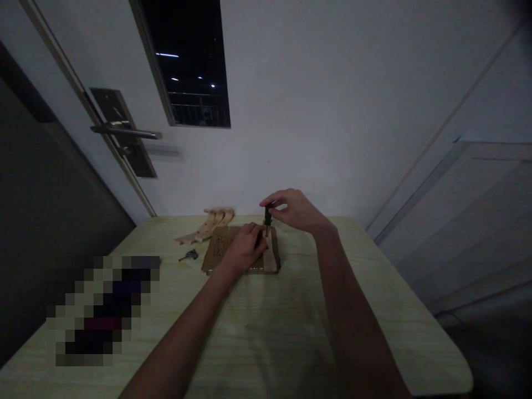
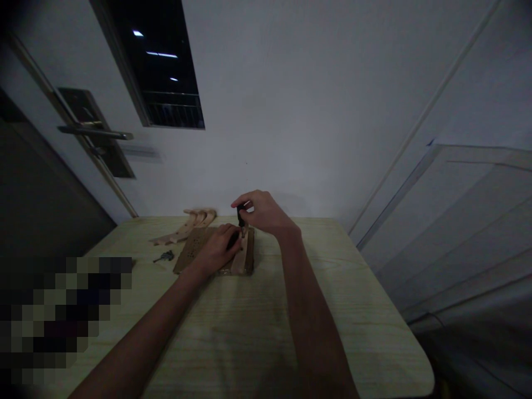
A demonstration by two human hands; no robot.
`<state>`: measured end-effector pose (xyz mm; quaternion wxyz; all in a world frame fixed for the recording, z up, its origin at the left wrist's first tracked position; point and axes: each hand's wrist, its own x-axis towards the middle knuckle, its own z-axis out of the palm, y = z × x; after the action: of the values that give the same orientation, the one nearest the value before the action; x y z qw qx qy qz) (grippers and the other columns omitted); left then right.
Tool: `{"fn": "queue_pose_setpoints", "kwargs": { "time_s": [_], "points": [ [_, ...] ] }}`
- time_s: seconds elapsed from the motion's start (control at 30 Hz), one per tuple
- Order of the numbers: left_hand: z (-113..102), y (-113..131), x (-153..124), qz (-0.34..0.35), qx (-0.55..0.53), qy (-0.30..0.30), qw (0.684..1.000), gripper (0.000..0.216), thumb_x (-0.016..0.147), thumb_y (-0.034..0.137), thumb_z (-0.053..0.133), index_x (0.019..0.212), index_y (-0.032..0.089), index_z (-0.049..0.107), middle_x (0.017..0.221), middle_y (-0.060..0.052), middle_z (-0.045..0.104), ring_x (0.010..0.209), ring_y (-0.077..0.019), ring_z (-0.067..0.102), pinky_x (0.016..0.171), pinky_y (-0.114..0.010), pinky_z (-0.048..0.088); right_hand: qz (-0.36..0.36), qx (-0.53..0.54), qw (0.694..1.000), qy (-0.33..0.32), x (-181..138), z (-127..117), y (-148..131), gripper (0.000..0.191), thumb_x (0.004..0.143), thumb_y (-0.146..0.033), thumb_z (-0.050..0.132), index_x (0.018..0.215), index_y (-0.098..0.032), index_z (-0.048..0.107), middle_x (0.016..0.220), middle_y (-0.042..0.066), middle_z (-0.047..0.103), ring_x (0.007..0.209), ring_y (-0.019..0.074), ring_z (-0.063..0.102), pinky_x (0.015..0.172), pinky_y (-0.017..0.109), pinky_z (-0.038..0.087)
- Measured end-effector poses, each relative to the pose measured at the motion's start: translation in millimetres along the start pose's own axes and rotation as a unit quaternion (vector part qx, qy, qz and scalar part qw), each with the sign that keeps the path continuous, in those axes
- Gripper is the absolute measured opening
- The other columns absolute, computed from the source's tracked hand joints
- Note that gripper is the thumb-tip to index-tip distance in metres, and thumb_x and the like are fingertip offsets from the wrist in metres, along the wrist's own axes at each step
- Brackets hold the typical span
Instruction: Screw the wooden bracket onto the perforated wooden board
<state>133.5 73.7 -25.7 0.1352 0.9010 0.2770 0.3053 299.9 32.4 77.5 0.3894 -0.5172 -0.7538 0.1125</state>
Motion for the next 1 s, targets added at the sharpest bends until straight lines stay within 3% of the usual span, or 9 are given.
{"fn": "queue_pose_setpoints", "kwargs": {
  "time_s": [0.77,1.0],
  "points": [
    [-1.5,1.9,0.5,-0.002,-0.003,-0.005,1.0,0.02,0.087,0.023,0.046,0.104,0.016,0.054,0.1,-0.009,0.056,0.096,-0.0223,0.053,0.087,-0.039,0.046,-0.007,-0.003,1.0,0.029,4.2,1.0,6.3,0.012,0.072,-0.024,0.069,0.079,-0.014,0.068,0.067,0.002,0.063,0.064,0.0111,0.059,0.061,0.023,0.046],
    [-3.0,2.9,0.9,0.001,0.006,-0.006,1.0,0.019,0.087,0.023,0.046,0.103,0.016,0.054,0.1,-0.009,0.056,0.098,-0.0233,0.052,0.089,-0.041,0.045,0.005,0.005,0.999,0.034,4.6,3.6,8.3,0.018,0.071,-0.032,0.069,0.074,-0.017,0.061,0.08,0.002,0.064,0.061,0.0101,0.057,0.061,0.025,0.047]
  ]
}}
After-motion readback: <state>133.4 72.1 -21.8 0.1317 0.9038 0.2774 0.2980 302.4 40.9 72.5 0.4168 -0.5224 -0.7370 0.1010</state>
